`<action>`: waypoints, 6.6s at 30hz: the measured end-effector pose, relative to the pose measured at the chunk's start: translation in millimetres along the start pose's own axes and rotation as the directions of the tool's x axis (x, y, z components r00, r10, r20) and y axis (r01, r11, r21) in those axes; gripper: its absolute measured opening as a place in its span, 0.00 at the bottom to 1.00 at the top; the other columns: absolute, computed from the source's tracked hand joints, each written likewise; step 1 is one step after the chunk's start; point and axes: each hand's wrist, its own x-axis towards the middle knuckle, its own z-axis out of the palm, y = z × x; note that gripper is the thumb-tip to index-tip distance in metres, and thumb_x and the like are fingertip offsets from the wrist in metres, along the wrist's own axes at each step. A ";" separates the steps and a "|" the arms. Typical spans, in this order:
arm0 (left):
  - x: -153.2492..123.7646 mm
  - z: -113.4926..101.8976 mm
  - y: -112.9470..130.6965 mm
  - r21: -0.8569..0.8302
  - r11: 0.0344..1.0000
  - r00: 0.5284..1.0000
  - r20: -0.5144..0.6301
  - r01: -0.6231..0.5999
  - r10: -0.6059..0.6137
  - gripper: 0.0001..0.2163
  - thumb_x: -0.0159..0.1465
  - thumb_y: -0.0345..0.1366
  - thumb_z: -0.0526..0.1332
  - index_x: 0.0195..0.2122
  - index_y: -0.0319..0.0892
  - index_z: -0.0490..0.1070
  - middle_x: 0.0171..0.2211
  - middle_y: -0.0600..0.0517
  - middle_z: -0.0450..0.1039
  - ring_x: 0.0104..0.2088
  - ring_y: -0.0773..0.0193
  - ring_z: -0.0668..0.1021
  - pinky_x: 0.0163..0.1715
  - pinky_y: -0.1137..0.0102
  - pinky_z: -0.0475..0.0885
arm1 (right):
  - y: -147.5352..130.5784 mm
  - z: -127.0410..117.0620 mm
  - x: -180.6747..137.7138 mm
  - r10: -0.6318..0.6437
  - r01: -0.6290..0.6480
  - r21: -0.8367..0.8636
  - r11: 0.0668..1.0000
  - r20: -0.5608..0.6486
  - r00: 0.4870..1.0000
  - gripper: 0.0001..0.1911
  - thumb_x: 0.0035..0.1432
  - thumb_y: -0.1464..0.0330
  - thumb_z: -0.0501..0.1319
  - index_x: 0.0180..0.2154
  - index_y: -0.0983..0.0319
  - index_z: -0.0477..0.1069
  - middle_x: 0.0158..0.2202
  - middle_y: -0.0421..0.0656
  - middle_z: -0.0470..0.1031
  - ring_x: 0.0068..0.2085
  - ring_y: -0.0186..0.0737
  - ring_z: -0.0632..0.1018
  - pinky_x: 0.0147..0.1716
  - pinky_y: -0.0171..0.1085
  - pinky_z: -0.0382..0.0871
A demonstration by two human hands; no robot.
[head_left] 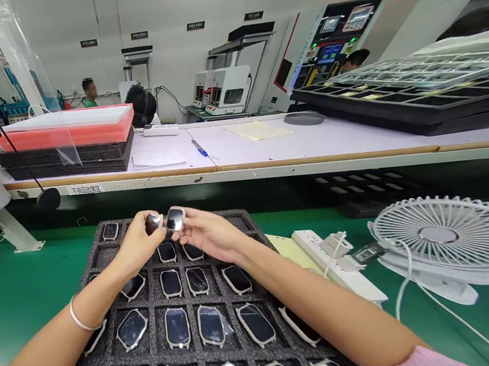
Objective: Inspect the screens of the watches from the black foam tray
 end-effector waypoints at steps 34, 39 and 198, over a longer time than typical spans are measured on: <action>-21.2 4.3 -16.0 0.108 0.993 0.999 -0.007 -0.051 0.052 0.17 0.59 0.42 0.60 0.48 0.43 0.65 0.40 0.50 0.71 0.43 0.58 0.74 0.42 0.65 0.69 | 17.0 -9.1 -19.2 0.012 -0.030 0.071 0.997 0.234 0.972 0.25 0.57 0.63 0.75 0.54 0.58 0.72 0.41 0.39 0.74 0.35 0.34 0.78 0.38 0.34 0.73; -21.3 4.3 -13.8 0.106 0.992 0.998 -0.012 -0.063 0.065 0.17 0.59 0.41 0.59 0.48 0.43 0.65 0.40 0.50 0.71 0.40 0.60 0.74 0.42 0.65 0.69 | 17.0 -9.2 -19.3 0.003 -0.018 0.059 0.998 0.250 0.968 0.25 0.58 0.63 0.74 0.54 0.59 0.70 0.39 0.39 0.74 0.36 0.35 0.78 0.38 0.34 0.73; -23.6 4.3 -6.9 -0.437 0.879 0.975 0.184 0.192 -0.122 0.12 0.59 0.36 0.63 0.44 0.41 0.70 0.38 0.54 0.74 0.26 0.60 0.83 0.30 0.66 0.82 | 14.7 -15.0 -16.4 0.000 0.004 -0.127 0.992 0.028 1.000 0.21 0.52 0.63 0.73 0.45 0.62 0.69 0.30 0.36 0.73 0.22 0.28 0.71 0.22 0.30 0.61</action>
